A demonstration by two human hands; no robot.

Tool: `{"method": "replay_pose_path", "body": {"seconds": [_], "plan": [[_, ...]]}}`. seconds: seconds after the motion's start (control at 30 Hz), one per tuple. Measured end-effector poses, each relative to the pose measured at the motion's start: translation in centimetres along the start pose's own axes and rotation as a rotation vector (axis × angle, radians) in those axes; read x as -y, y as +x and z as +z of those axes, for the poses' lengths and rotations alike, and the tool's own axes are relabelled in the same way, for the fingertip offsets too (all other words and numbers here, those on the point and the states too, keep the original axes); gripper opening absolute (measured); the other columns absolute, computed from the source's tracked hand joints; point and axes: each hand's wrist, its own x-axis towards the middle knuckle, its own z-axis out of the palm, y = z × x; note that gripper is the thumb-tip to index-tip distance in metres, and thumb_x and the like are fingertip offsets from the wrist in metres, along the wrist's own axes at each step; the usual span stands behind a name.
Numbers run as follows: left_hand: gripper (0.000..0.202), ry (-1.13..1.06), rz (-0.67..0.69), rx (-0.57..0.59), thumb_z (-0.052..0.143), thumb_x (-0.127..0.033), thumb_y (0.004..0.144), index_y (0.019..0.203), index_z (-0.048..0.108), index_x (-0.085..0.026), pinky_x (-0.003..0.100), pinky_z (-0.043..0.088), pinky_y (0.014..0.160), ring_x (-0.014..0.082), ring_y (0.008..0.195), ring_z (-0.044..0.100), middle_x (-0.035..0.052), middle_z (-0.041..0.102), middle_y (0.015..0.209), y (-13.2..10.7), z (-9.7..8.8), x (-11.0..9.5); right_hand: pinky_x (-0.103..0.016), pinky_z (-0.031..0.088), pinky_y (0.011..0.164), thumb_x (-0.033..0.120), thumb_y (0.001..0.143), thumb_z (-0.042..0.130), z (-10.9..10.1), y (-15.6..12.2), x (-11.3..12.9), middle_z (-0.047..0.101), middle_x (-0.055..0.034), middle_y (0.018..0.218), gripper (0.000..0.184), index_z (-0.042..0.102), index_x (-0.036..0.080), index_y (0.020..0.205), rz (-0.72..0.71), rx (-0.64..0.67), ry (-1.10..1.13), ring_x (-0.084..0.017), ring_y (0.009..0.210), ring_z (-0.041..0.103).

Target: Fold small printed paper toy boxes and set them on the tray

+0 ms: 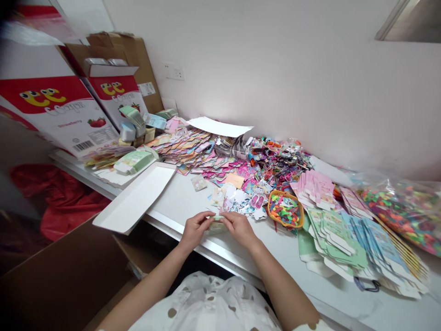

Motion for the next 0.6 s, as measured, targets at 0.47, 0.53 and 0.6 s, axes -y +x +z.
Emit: {"method": "replay_pose_path", "body": {"seconds": [0.47, 0.53, 0.6], "plan": [[0.017, 0.266, 0.393, 0.085, 0.061, -0.026, 0.079, 0.094, 0.071, -0.024, 0.035, 0.050, 0.089, 0.0186, 0.096, 0.064, 0.0063, 0.069, 0.103, -1.0, -1.7, 0.8, -0.035, 0.051, 0.087, 0.026, 0.090, 0.045, 0.7, -1.7, -1.4, 0.062, -0.0109, 0.113, 0.034, 0.058, 0.024, 0.122, -0.310, -0.014, -0.223, -0.020, 0.102, 0.060], [0.017, 0.288, 0.443, 0.068, 0.060, -0.025, 0.080, 0.094, 0.071, -0.023, 0.034, 0.051, 0.088, 0.0178, 0.096, 0.064, 0.0064, 0.069, 0.102, -1.1, -1.6, 0.9, -0.034, 0.051, 0.087, 0.025, 0.091, 0.044, 0.9, -1.9, -1.7, 0.061, -0.0120, 0.115, 0.035, 0.055, 0.022, 0.124, -0.388, -0.035, -0.266, -0.020, 0.104, 0.060], [0.017, 0.281, 0.432, 0.083, 0.058, -0.025, 0.081, 0.093, 0.070, -0.022, 0.033, 0.051, 0.088, 0.0173, 0.096, 0.064, 0.0065, 0.069, 0.102, -1.0, -1.6, 0.6, -0.032, 0.052, 0.085, 0.024, 0.091, 0.044, 1.0, -1.9, -1.8, 0.062, -0.0117, 0.112, 0.035, 0.055, 0.021, 0.124, -0.431, -0.067, -0.315, -0.019, 0.102, 0.061]]}}
